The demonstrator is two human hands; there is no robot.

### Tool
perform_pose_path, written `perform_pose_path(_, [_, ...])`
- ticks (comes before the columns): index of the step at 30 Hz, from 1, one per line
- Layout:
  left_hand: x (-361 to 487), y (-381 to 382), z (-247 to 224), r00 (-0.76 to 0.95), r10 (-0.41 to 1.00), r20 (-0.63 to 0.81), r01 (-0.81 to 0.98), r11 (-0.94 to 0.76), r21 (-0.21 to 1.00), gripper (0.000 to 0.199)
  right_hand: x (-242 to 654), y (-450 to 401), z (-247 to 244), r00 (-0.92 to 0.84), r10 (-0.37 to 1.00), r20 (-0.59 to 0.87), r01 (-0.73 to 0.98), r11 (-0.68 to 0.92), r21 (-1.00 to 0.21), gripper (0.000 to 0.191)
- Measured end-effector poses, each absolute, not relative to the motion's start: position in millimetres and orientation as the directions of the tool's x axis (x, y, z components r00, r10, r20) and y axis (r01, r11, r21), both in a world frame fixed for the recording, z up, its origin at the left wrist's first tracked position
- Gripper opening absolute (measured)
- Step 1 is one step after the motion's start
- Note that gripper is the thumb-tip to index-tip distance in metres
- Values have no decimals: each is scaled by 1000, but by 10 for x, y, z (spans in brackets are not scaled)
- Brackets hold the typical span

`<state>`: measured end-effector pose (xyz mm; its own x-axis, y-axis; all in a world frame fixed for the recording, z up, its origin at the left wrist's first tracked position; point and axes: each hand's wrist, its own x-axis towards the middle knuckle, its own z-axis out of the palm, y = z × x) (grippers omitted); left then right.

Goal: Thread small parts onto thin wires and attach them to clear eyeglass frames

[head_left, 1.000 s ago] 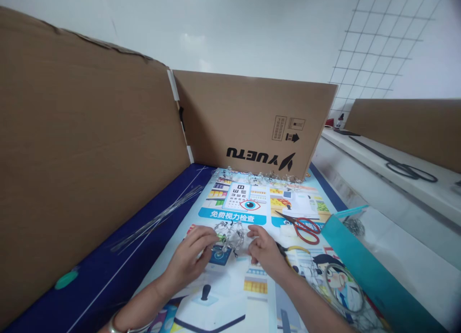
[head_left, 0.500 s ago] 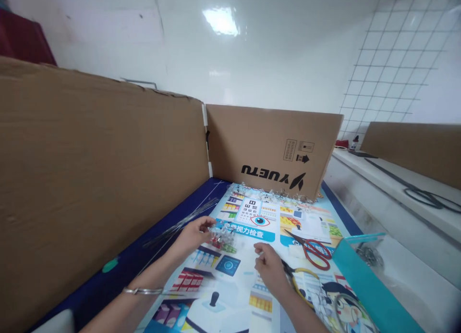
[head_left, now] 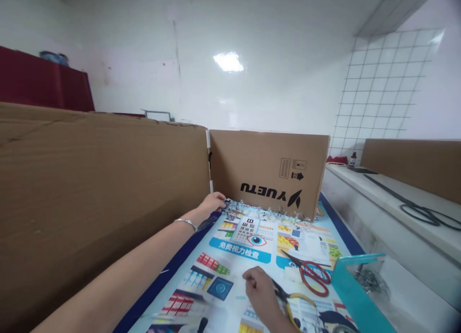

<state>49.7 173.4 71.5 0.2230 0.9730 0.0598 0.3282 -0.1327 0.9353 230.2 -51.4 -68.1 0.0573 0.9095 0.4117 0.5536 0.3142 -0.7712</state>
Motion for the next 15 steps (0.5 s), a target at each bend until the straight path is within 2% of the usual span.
perform_pose_path(8, [1249, 2160, 855, 250, 968, 33, 303, -111, 947, 30, 2319, -458, -671, 48, 914, 403, 573, 305, -760, 31])
perform_pose_path(15, [1023, 2442, 714, 269, 963, -17, 279, -62, 958, 30, 2298, -438, -629, 54, 935, 351, 570, 259, -780, 28])
